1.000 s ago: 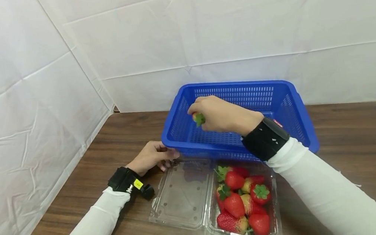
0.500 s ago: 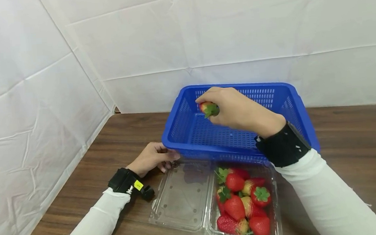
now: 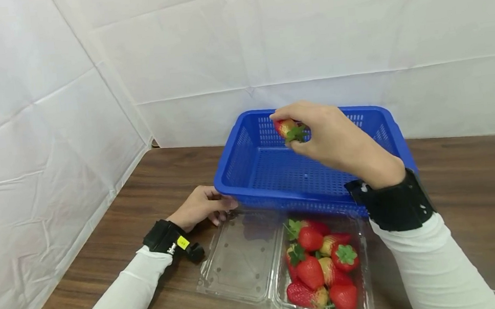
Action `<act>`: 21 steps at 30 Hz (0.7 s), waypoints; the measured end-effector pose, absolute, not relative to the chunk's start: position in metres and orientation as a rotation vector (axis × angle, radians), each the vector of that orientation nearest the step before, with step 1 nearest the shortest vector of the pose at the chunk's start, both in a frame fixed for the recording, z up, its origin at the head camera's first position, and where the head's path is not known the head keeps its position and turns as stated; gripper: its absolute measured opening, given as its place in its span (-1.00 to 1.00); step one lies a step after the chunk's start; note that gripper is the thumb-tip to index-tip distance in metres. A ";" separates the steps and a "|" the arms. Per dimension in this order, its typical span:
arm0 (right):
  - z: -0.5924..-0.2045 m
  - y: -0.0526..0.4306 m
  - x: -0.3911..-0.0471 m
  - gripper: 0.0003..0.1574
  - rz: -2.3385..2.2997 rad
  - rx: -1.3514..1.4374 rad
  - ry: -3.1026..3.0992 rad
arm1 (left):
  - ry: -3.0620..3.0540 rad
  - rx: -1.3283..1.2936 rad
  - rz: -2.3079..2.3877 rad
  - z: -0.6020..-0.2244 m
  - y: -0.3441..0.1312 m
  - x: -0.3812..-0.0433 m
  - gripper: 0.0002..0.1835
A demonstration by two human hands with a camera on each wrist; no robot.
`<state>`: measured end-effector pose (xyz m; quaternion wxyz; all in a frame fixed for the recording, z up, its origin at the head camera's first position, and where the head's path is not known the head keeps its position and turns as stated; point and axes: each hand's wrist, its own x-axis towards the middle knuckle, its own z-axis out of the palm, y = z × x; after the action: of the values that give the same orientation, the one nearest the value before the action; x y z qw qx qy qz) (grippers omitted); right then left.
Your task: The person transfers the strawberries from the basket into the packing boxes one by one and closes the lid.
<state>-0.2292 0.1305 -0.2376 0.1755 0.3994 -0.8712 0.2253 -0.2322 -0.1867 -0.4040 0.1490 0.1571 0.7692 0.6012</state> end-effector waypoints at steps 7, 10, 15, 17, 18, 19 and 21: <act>-0.237 0.134 -0.225 -0.25 0.607 1.148 -2.433 | 2.215 0.455 1.720 -0.404 -0.187 -0.233 -0.75; -0.237 0.135 -0.222 -0.24 0.590 1.149 -2.423 | 2.218 0.451 1.721 -0.404 -0.187 -0.234 -0.74; -0.238 0.138 -0.212 -0.19 0.558 1.183 -2.375 | 2.216 0.447 1.724 -0.405 -0.188 -0.235 -0.74; -0.240 0.139 -0.208 -0.17 0.541 1.212 -2.352 | 2.214 0.448 1.726 -0.405 -0.188 -0.235 -0.74; -0.241 0.140 -0.206 -0.16 0.533 1.224 -2.341 | 2.214 0.446 1.728 -0.405 -0.188 -0.234 -0.75; -0.242 0.142 -0.204 -0.15 0.527 1.235 -2.334 | 2.213 0.444 1.728 -0.405 -0.187 -0.234 -0.75; -0.243 0.145 -0.200 -0.13 0.509 1.255 -2.318 | 2.214 0.438 1.728 -0.405 -0.187 -0.234 -0.75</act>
<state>-0.1996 0.1445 -0.2433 0.2265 0.4552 -0.8411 0.1845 -0.2341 -0.1872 -0.4051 0.1491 0.1523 0.7701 0.6012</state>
